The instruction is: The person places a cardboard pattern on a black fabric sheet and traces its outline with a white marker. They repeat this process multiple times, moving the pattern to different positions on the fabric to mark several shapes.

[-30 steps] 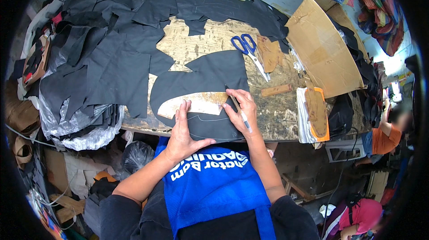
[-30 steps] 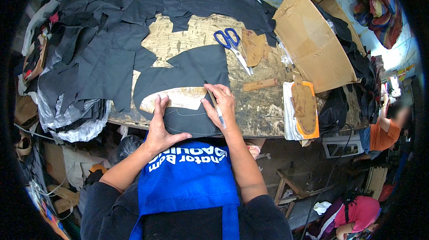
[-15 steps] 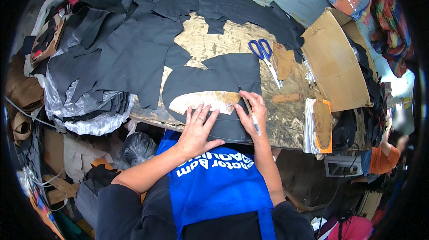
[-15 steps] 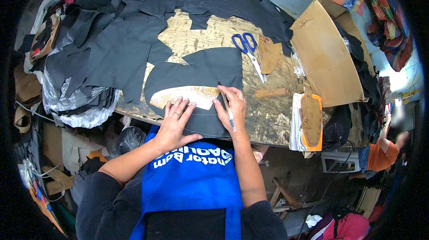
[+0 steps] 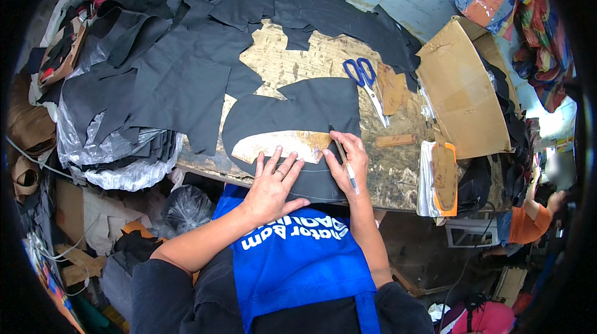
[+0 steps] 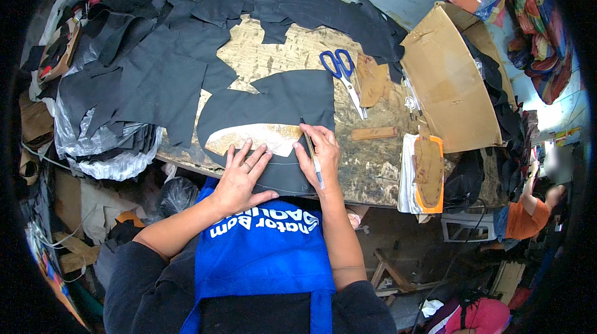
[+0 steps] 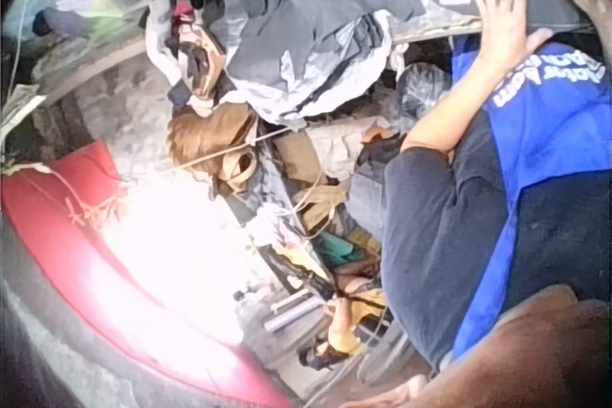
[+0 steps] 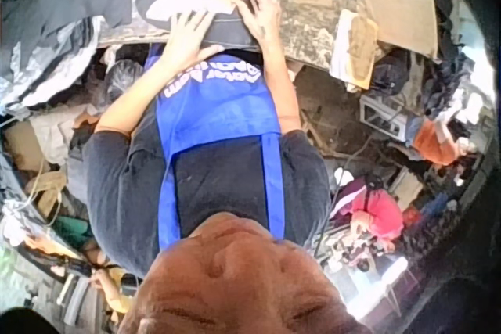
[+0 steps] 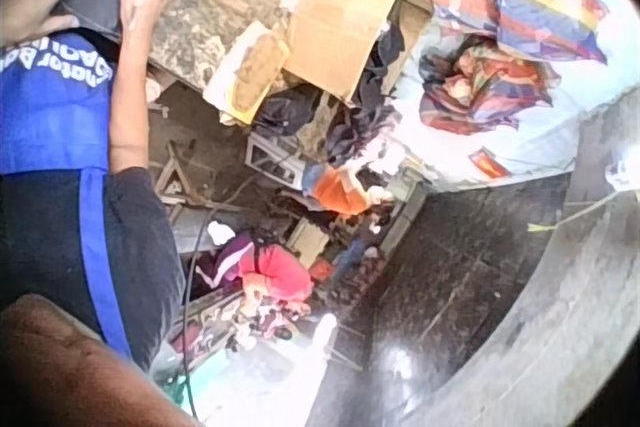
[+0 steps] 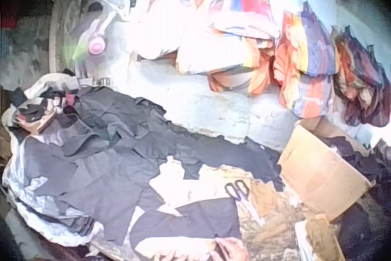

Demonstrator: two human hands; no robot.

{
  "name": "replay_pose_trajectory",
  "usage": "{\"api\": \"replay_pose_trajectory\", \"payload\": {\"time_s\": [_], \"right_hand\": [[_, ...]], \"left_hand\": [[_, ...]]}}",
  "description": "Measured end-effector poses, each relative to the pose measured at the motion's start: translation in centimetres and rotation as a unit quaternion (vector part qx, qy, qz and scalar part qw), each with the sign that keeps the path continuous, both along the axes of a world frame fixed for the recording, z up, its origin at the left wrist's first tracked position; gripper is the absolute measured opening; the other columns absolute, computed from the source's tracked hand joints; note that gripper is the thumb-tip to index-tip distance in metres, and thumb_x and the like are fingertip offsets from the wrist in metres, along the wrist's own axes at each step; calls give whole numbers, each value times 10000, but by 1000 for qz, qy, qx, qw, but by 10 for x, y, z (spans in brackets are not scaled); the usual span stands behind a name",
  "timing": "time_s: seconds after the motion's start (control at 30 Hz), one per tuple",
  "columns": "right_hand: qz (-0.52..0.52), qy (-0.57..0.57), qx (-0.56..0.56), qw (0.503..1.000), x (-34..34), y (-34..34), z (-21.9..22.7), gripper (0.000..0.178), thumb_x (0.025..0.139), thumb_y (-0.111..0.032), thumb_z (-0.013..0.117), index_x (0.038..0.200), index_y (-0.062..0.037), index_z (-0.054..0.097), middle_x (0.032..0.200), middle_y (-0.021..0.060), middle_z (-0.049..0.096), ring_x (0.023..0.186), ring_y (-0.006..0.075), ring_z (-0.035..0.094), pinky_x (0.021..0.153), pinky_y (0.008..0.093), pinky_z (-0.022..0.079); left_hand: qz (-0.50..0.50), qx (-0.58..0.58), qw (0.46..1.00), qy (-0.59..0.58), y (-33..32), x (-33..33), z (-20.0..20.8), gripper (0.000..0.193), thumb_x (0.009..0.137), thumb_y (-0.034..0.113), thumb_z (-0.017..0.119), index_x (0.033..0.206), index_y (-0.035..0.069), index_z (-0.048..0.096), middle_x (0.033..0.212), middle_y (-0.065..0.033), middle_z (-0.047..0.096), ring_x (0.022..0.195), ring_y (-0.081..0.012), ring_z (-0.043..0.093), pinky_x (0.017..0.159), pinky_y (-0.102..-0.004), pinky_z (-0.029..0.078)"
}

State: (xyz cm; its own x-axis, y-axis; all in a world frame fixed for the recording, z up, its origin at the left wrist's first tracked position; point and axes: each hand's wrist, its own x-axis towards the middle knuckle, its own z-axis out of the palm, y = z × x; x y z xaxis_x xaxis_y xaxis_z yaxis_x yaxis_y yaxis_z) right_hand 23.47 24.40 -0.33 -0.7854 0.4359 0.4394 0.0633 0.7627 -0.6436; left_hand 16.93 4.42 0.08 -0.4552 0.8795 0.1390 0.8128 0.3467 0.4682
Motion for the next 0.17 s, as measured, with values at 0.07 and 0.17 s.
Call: {"api": "replay_pose_trajectory", "payload": {"time_s": [0.07, 0.17], "right_hand": [[-1, 4, -47, 999, 1, 1, -1, 341, 712, -66, 700, 1051, -63, 661, 992, 133, 654, 978, 277, 587, 862, 371, 462], [-3, 22, -297, 955, -5, 6, -5, 245, 830, -81, 649, 1073, -62, 665, 1070, 112, 645, 1123, 291, 575, 935, 326, 459]], "left_hand": [[-11, -16, 1000, 13, 0, 1, 4, 906, 696, 547, 710, 1368, 25, 399, 1436, -186, 350, 1349, -426, 248, 1040, -671, 163], [-22, -65, 997, 23, 0, 1, 11, 912, 717, 555, 685, 1401, 48, 359, 1445, -189, 338, 1367, -415, 218, 1057, -657, 145]]}}
